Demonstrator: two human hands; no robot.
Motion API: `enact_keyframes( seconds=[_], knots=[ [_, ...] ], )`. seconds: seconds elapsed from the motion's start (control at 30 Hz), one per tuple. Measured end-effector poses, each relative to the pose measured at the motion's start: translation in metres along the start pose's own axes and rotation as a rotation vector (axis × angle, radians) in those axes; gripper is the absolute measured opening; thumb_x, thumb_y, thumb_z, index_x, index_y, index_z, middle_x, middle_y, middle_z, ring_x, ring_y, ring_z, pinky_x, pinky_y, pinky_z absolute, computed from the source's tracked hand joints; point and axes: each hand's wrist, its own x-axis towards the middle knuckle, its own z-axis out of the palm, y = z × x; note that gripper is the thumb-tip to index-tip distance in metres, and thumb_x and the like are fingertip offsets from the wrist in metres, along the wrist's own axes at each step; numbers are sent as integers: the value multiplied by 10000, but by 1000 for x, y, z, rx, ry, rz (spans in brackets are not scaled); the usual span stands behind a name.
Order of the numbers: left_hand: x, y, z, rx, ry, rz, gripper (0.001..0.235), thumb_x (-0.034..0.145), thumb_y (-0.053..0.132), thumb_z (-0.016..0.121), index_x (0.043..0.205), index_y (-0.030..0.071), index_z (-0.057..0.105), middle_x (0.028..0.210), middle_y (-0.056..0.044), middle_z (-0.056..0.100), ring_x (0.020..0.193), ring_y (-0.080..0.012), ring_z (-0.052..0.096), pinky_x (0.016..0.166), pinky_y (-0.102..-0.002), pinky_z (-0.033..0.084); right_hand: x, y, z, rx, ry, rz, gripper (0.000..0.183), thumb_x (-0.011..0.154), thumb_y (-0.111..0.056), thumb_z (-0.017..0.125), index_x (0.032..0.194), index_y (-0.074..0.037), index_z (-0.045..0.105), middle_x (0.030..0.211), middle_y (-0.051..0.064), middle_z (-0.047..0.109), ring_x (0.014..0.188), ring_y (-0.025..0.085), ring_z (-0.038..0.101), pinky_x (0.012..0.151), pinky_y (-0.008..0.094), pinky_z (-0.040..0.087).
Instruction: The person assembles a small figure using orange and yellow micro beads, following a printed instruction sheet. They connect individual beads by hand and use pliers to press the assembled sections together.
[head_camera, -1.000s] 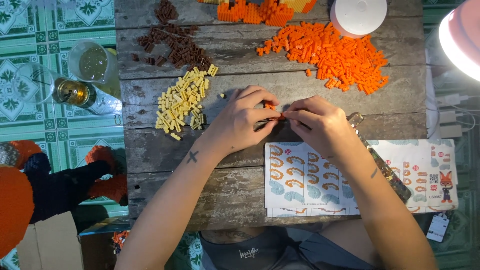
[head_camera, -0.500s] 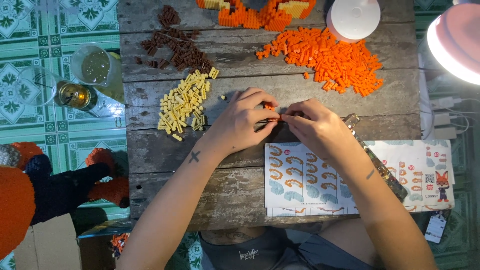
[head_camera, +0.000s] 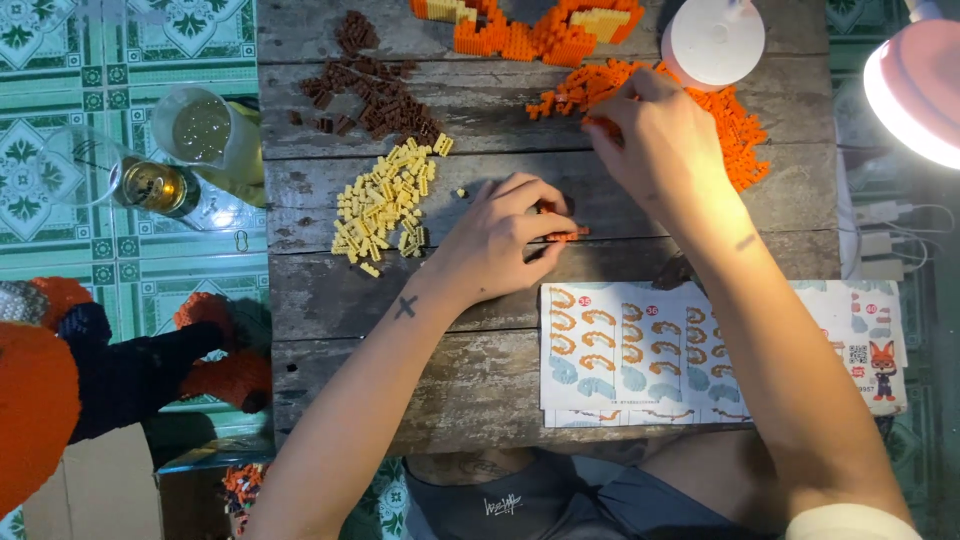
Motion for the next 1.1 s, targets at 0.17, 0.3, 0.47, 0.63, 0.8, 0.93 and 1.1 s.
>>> enact_keyframes(
  seconds=[0.17, 0.3, 0.47, 0.63, 0.8, 0.93, 1.1],
  knots=[
    [-2, 2, -1, 4, 14, -1, 219, 883, 111, 845, 1095, 109, 899, 1198, -13, 747, 1218, -212, 632, 1105, -423, 494, 0, 1, 26, -165, 6, -20, 146, 1054, -245, 852, 1099, -111, 890, 1138, 107, 712, 832, 311, 704, 629, 428, 591],
    [-1, -2, 3, 12, 7, 17, 237, 889, 117, 855, 1120, 107, 904, 1207, -27, 744, 1224, -217, 616, 1102, -435, 487, -1, 1, 28, -171, 50, -43, 93, 1032, -181, 875, 1039, -88, 880, 1179, 99, 699, 928, 289, 714, 682, 413, 606],
    [0, 1, 0, 38, -20, -2, 238, 890, 137, 856, 1125, 140, 896, 1226, -26, 737, 1220, -222, 623, 1083, -453, 475, -6, -10, 0, 9, 69, -53, 97, 1027, -81, 858, 1089, -11, 833, 1160, 137, 742, 814, 313, 695, 670, 425, 582],
    [0, 3, 0, 42, -31, -1, 262, 852, 129, 894, 1109, 179, 904, 1227, -7, 737, 1230, -223, 634, 1056, -470, 501, -39, -26, -47, 383, -35, 9, 128, 976, 95, 883, 1098, 85, 847, 950, 160, 823, 702, 225, 719, 630, 345, 551],
    [1, 4, -1, 50, 6, 45, 227, 879, 76, 853, 1103, 87, 886, 1195, -23, 715, 1198, -230, 603, 1107, -442, 472, -73, -22, -47, 312, -124, -8, 100, 977, 37, 857, 1075, 55, 850, 1091, 104, 825, 762, 257, 731, 735, 377, 609],
    [1, 4, -1, 50, 3, 64, 246, 873, 66, 859, 1115, 92, 893, 1180, -26, 713, 1197, -226, 604, 1102, -430, 455, -81, -15, -39, 273, -132, -41, 113, 1003, 2, 862, 1111, 32, 867, 1182, 83, 795, 798, 268, 736, 763, 383, 622],
    [3, 8, -3, 59, -13, 44, 221, 885, 89, 903, 1106, 87, 889, 1153, -34, 702, 1161, -228, 599, 1094, -431, 467, -82, -14, -38, 347, -118, -16, 182, 957, 67, 859, 1138, 46, 865, 1261, 104, 814, 884, 259, 773, 807, 366, 645]
  ],
)
